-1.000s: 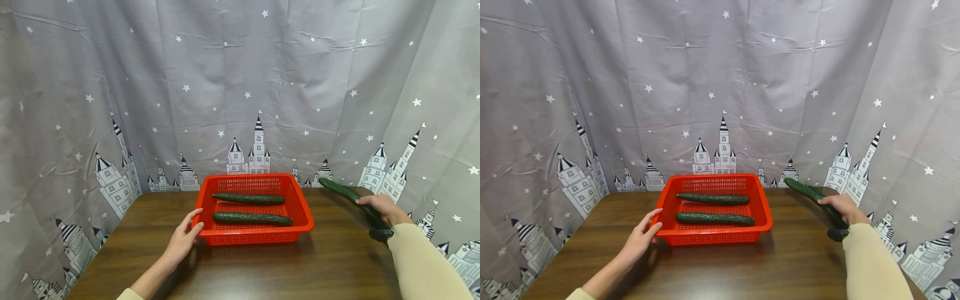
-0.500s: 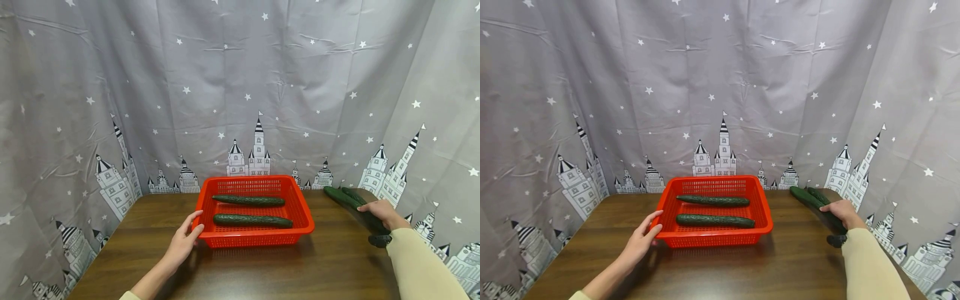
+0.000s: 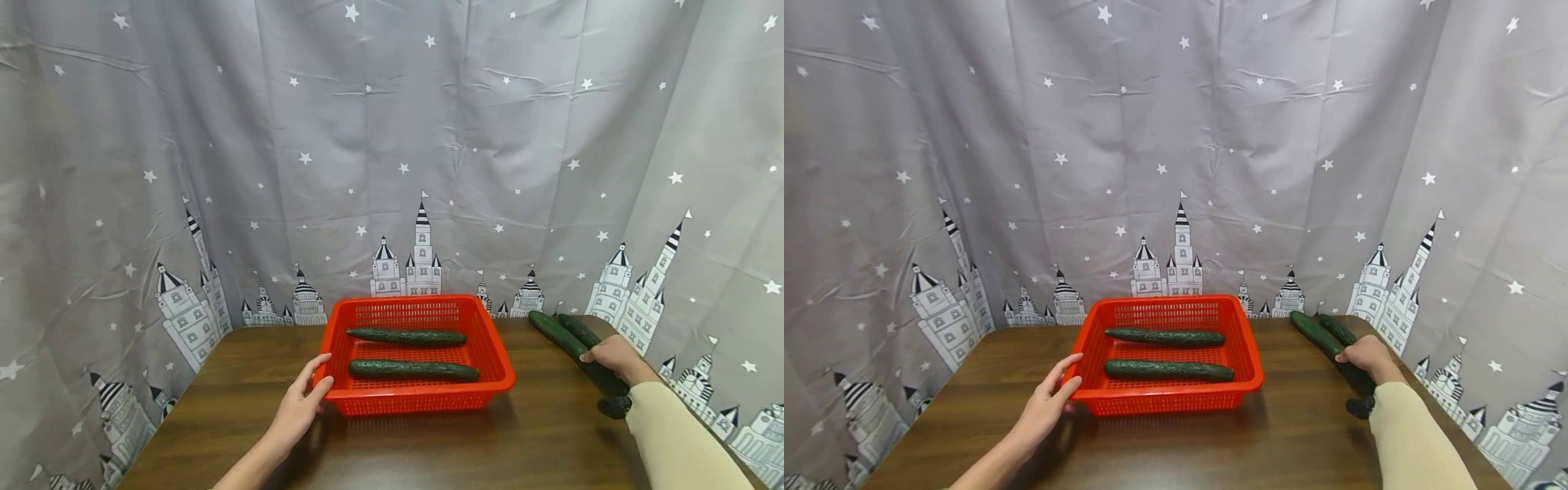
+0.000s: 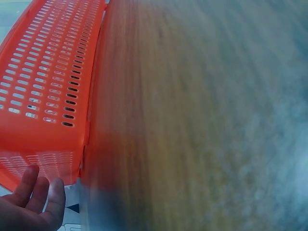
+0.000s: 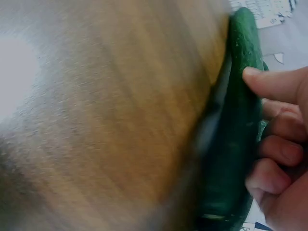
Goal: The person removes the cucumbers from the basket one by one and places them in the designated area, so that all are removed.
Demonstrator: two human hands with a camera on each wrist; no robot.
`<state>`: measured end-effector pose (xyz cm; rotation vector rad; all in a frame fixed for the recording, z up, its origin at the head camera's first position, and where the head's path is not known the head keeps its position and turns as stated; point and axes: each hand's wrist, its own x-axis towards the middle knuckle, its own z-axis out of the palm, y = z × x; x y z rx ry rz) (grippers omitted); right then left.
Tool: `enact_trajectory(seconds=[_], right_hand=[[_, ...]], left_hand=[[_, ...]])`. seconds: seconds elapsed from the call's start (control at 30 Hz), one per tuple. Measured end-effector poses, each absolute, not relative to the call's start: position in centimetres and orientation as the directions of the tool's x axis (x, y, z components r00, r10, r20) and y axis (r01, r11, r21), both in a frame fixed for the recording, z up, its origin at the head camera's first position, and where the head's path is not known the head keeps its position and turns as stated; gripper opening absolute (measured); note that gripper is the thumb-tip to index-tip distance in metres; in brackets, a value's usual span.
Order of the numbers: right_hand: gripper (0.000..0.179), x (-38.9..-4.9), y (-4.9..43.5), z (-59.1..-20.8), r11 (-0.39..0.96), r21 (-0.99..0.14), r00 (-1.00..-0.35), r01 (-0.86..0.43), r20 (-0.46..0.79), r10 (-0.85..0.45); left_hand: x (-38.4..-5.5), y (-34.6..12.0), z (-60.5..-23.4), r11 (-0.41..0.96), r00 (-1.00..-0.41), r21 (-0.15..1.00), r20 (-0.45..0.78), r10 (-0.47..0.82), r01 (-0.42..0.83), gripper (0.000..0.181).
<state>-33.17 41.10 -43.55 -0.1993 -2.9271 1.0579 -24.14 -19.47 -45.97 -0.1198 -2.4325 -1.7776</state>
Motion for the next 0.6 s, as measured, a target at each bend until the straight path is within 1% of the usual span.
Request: enact_trajectory(seconds=[0.1, 0.13, 0.2, 0.37, 0.43, 0.6], right_hand=[[0.048, -33.2, 41.0, -43.9, 0.747, -0.649, -0.989, 0.143, -0.076, 0.124], [0.051, -33.2, 41.0, -44.0, 0.745, -0.649, -0.988, 0.153, -0.089, 0.126], [0.052, -33.1, 41.1, -44.1, 0.729, -0.665, -0.986, 0.165, -0.104, 0.129], [0.050, -33.1, 41.3, -44.2, 0.700, -0.687, -0.981, 0.194, -0.137, 0.137], [0.050, -33.3, 41.3, -44.2, 0.701, -0.688, -0.982, 0.189, -0.129, 0.138], [0.035, -34.3, 40.8, -43.2, 0.751, -0.646, -0.990, 0.137, -0.069, 0.121]], left_hand=[[-24.2, -19.5, -46.0, 0.300, -0.989, 0.945, 0.144, -0.016, 0.133, 0.046], [-24.2, -19.5, -46.0, 0.300, -0.990, 0.945, 0.143, -0.018, 0.131, 0.046], [-24.3, -19.5, -45.9, 0.304, -0.990, 0.944, 0.143, -0.018, 0.131, 0.046], [-24.3, -19.5, -45.8, 0.312, -0.987, 0.938, 0.160, -0.013, 0.148, 0.046], [-24.2, -19.4, -45.8, 0.312, -0.987, 0.938, 0.163, -0.010, 0.152, 0.046], [-24.0, -19.5, -45.8, 0.297, -0.988, 0.944, 0.154, -0.001, 0.147, 0.047]])
